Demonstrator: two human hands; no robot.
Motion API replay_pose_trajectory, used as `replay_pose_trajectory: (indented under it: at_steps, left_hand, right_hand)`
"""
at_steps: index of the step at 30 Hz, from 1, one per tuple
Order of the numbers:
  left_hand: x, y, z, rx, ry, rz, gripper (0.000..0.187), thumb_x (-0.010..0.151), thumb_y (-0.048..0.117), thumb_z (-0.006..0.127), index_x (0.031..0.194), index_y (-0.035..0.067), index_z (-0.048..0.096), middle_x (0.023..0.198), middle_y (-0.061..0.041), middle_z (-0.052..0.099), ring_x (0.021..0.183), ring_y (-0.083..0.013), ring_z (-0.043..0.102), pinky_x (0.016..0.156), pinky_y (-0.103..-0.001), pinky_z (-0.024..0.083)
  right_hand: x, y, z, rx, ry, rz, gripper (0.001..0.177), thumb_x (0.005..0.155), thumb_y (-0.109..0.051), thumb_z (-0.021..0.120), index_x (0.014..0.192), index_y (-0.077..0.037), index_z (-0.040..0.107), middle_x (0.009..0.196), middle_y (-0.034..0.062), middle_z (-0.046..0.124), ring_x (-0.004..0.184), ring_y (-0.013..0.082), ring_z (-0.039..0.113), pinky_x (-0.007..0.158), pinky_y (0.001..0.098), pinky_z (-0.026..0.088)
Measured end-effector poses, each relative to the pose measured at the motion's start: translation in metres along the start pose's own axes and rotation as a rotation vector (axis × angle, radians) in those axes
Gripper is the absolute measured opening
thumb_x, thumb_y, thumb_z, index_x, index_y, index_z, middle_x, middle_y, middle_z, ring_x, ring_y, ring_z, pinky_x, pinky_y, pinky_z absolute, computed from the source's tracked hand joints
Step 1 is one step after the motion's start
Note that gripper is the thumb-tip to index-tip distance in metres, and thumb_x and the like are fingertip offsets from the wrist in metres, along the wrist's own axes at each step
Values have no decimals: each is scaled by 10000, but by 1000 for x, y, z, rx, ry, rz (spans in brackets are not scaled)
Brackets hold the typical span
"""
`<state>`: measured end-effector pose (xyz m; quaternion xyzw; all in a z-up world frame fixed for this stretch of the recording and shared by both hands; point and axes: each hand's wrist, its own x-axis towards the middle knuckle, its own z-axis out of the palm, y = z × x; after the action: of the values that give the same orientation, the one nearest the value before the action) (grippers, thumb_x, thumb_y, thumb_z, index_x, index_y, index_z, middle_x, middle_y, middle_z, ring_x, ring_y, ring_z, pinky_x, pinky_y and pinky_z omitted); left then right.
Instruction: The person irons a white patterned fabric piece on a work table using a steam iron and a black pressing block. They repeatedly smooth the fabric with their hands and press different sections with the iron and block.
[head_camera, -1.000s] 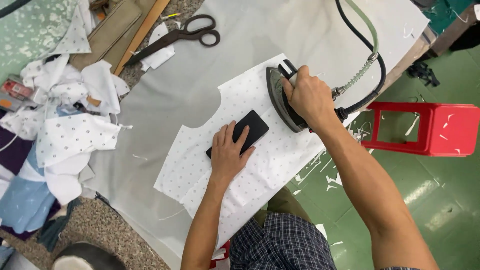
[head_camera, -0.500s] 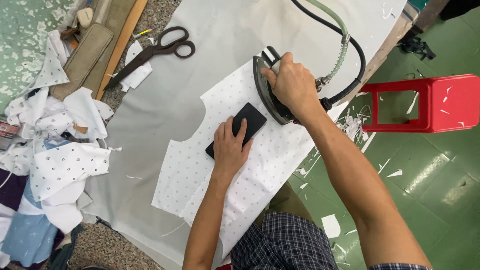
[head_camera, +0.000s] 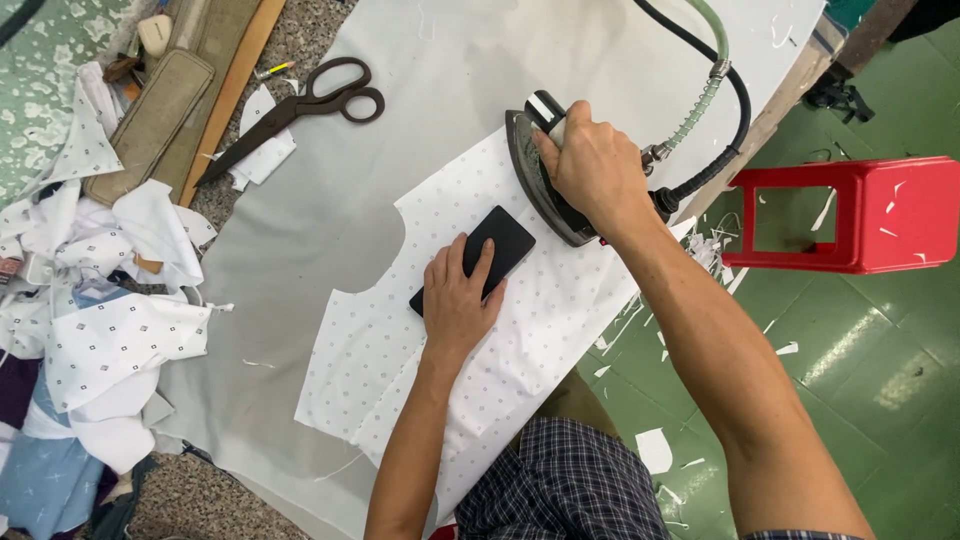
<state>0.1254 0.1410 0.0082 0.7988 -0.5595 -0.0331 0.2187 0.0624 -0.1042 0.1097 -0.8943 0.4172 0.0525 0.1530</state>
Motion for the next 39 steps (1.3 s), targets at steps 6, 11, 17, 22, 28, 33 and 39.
replay_pose_trajectory:
  at_steps: [6, 11, 17, 22, 28, 33, 39]
  left_hand:
    - [1, 1, 0, -3, -14, -13, 539, 922, 399, 687, 1401, 166, 604, 1375, -196, 510, 1235, -322, 461, 1006, -459, 383]
    - [4, 4, 0, -17, -27, -23, 527, 914, 352, 710, 1390, 148, 611, 1368, -213, 513, 1223, -333, 472, 1002, -469, 392]
    - [29, 18, 13, 30, -22, 11, 560, 971, 334, 686, 1447, 105, 501, 1421, -258, 473, 1211, -402, 512, 995, -523, 490]
    - [59, 37, 26, 61, -14, -13, 601, 960, 340, 717, 1457, 95, 486, 1415, -262, 459, 1189, -396, 506, 970, -518, 497]
    - [101, 66, 45, 6, 49, -136, 512, 948, 292, 672, 1410, 92, 577, 1358, -254, 472, 1228, -371, 465, 1016, -510, 399]
    - [143, 91, 71, 17, 128, -165, 494, 951, 314, 653, 1398, 116, 588, 1338, -235, 498, 1221, -358, 489, 994, -488, 410]
    - [152, 95, 86, -9, 135, -190, 522, 918, 310, 700, 1404, 146, 599, 1372, -230, 506, 1254, -354, 492, 1042, -486, 394]
  right_hand:
    - [9, 4, -4, -30, -14, -26, 479, 1068, -458, 524, 1035, 17, 567, 772, 312, 687, 744, 478, 741, 599, 539, 608]
    - [15, 5, -9, -58, -4, -62, 461, 1063, -447, 538, 1039, 13, 572, 772, 305, 691, 742, 474, 744, 600, 533, 610]
    - [41, 25, 10, -94, -38, -91, 563, 1142, -552, 421, 1013, -5, 450, 637, 164, 624, 507, 445, 609, 446, 532, 493]
    - [64, 38, 4, -131, -19, -149, 559, 1143, -544, 433, 1011, -2, 455, 637, 160, 625, 504, 447, 616, 425, 521, 492]
    - [97, 46, -40, -105, -44, -217, 468, 1069, -445, 550, 1062, 23, 565, 816, 318, 690, 785, 486, 742, 657, 542, 609]
    - [147, 72, -48, -142, -72, -277, 537, 1097, -507, 504, 1102, 24, 584, 854, 318, 703, 812, 472, 747, 673, 542, 610]
    - [182, 96, -30, 18, -5, -333, 663, 1032, -602, 664, 1234, 21, 559, 959, 303, 694, 875, 501, 721, 709, 574, 590]
